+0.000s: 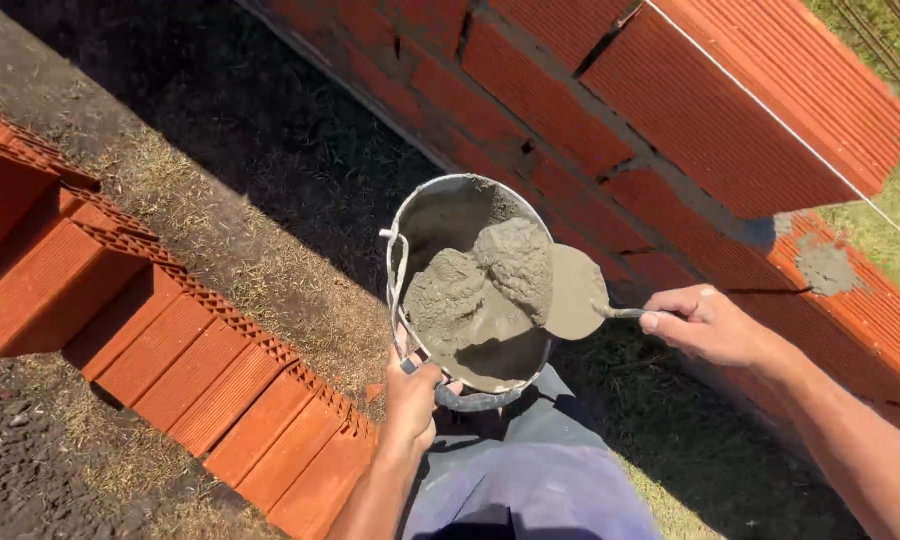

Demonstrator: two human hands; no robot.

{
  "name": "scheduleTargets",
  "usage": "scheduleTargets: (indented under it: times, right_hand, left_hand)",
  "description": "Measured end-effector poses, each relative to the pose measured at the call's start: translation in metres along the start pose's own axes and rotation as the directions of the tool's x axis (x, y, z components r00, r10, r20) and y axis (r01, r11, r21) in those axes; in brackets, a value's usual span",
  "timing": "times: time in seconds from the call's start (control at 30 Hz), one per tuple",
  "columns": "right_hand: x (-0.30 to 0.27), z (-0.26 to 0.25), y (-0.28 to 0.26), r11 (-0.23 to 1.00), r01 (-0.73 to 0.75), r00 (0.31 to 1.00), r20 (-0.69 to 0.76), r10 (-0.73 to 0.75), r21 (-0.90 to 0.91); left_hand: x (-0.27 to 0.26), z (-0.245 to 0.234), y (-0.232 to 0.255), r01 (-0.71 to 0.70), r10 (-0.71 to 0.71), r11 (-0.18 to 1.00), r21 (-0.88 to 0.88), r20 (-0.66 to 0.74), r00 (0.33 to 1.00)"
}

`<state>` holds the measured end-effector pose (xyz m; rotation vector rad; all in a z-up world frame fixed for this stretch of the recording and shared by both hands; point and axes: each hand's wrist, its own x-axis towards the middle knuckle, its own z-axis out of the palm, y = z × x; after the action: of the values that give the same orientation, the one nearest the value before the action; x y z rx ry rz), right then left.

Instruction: The person scoops mortar from a bucket using a trowel and applies it to the top of a red brick wall. They repeatedly smooth the mortar along the brick joints while holding the bucket in the other hand.

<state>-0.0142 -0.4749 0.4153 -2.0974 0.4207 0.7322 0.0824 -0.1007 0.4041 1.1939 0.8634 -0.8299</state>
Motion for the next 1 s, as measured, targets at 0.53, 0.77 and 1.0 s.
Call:
scheduleTargets:
  times: [0.53,0.77,1.0]
  right_hand:
    - [0.005,-0.191,-0.069,0.625,-0.379,0.639,-0.681,-0.357,-0.683]
    - [-0.024,-0.163,-0.044,0.988,0.055,0.551,-0.821,-0.152,-0.146]
    - [-0.038,-0.08,-0.095,0.875,-0.484,0.498,-0.816,0.294,0.02]
  left_hand:
    - [0.072,0.022,0.074,0.02,-0.015,0.995,-0.099,0.045,0.999]
    - [0.158,-0.083,0.095,0.01,-0.033,0.981,-0.193,-0.117,0.993]
    - [0.244,-0.185,0.171,0.093,-0.138,0.98,-0.178,-0.263,0.955]
